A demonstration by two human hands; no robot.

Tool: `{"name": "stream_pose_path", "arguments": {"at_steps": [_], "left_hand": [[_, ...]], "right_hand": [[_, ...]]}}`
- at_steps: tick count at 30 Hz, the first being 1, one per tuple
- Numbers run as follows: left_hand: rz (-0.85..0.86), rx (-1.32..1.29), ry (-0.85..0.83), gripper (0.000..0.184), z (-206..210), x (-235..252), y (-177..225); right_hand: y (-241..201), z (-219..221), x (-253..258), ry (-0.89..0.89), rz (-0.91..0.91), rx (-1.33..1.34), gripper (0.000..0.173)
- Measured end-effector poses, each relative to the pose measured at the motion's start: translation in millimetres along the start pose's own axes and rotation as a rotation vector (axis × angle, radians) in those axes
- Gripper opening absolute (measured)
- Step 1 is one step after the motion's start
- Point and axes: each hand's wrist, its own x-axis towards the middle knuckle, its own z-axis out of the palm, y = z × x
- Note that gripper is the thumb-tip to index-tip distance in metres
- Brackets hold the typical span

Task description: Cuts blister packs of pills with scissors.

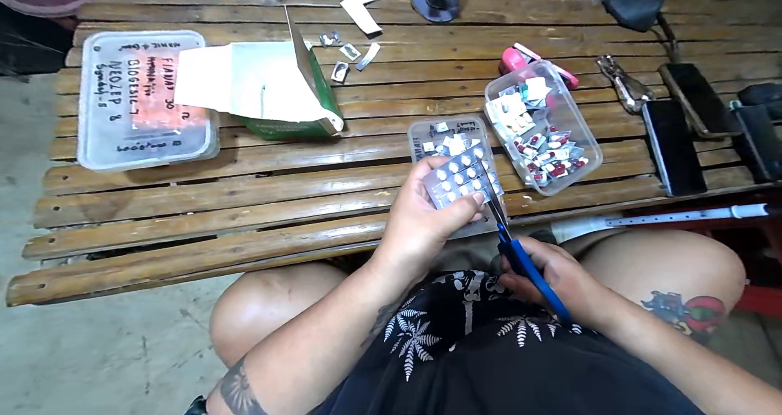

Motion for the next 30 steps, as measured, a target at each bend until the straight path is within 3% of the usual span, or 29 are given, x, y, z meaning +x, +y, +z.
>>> {"name": "stream_pose_path", "arguments": {"at_steps": [9,30], "left_hand": [[-0.005,0.017,-0.025,0.044,-2.7,1.2,-4.1],[-0.052,0.011,0.021,0.041,0.0,5.9,-5.8]], "right_hand": [[-1.6,-0.1,0.7,0.071,0.063,-0.159,0.039],[7.1,-2.8,3.5,0.047,0.079,-0.063,0.037]]}}
